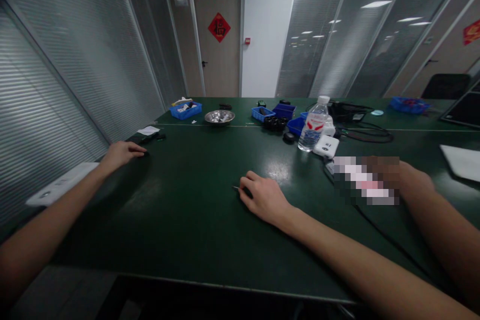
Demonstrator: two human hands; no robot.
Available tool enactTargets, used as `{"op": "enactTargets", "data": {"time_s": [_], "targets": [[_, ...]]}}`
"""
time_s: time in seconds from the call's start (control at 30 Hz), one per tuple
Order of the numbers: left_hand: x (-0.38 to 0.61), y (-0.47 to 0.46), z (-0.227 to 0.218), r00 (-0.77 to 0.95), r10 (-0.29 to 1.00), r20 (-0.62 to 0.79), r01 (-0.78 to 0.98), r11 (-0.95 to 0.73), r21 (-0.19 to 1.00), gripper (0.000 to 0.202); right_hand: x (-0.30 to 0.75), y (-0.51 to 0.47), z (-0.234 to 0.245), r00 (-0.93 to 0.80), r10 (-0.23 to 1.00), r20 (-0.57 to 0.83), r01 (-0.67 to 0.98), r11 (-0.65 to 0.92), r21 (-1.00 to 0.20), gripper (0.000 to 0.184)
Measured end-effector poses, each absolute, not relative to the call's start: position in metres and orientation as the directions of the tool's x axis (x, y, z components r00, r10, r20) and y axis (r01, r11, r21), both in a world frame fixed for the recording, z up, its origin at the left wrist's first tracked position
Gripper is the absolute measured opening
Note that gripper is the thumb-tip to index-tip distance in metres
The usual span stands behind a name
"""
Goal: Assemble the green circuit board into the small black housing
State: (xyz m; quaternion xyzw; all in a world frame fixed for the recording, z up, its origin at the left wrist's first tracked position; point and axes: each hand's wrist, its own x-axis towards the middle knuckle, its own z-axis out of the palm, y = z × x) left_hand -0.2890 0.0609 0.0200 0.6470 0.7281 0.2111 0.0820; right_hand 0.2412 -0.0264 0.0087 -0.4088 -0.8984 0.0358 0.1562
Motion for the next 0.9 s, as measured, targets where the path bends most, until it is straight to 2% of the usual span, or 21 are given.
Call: {"op": "enactTargets", "data": {"time_s": [0.47,0.67,0.9], "targets": [[-0.279,0.058,0.023,-0.114,0.972,0.204,0.961,0.056,0.270,0.018,0.242,-0.028,0.011,-0.614,0.750,0.245,0.724,0.659,-0.202,0.019],[-0.279,0.055,0.023,-0.104,0.970,0.221,0.972,0.052,0.228,0.021,0.241,-0.028,0.013,-0.615,0.754,0.233,0.727,0.656,-0.204,0.020],[-0.283,0.059,0.013,-0.100,0.965,0.242,0.990,0.072,0.120,0.023,0.241,-0.027,0.010,-0.620,0.743,0.253,0.719,0.667,-0.196,0.019]]}}
